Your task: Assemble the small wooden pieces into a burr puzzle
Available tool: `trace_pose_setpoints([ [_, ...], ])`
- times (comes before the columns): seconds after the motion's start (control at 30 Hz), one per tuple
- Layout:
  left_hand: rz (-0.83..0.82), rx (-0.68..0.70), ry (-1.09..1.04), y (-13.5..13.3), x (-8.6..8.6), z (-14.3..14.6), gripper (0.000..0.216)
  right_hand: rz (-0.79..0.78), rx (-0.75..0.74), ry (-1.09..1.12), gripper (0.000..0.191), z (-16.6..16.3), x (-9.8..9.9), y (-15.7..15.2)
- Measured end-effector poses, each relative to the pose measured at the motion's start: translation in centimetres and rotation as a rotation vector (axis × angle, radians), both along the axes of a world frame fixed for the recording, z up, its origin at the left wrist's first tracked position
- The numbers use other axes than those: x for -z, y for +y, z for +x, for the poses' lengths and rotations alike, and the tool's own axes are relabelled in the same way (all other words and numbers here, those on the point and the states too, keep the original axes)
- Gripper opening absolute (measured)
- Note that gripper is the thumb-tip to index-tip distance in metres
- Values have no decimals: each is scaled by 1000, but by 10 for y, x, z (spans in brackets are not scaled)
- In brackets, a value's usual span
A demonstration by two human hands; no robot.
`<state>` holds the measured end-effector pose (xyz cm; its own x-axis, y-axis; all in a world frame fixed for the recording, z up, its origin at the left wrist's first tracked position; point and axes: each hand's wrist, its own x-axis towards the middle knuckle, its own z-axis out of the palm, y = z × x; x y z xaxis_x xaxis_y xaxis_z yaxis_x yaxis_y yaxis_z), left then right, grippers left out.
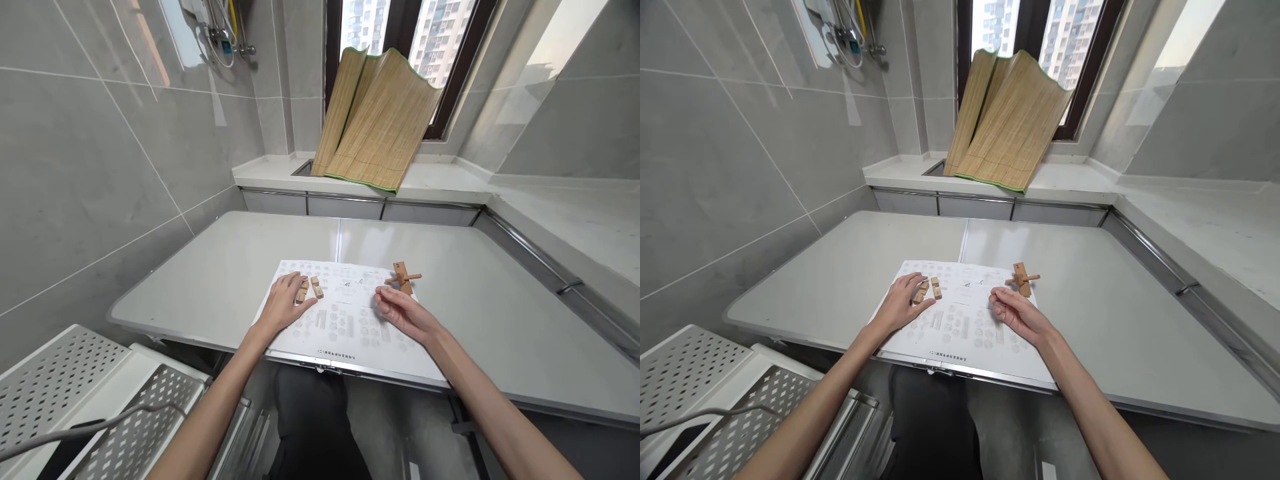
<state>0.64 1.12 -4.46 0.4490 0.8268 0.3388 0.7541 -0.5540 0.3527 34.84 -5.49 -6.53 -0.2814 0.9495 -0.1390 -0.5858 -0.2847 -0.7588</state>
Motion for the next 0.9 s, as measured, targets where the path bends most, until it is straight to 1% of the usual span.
trace_pose_setpoints([
  [0.1,-89,32,-89,3,5,2,81,8,-8,-6,22,-1,1,0],
  [0.2,-160,69,-151,2,5,13,88,18,-12,-11,24,-2,2,0],
  [0.27,-178,107,-164,1,5,22,86,27,-8,-16,24,-3,3,0],
  [0.33,-168,132,-159,1,4,30,78,36,-1,-23,23,-4,2,-1],
  [0.47,-129,125,-154,0,5,42,53,50,1,-48,22,-6,1,-1],
  [0.57,-119,126,-153,-5,7,49,45,65,-2,-70,20,-7,1,0],
  [0.67,-132,163,-151,-16,9,59,47,85,-5,-97,21,-6,2,1],
  [0.8,-196,266,-174,-38,10,80,52,123,-12,-159,24,-7,1,0],
  [0.9,-252,377,-188,-52,9,91,67,162,-8,-237,30,-10,-4,-1],
])
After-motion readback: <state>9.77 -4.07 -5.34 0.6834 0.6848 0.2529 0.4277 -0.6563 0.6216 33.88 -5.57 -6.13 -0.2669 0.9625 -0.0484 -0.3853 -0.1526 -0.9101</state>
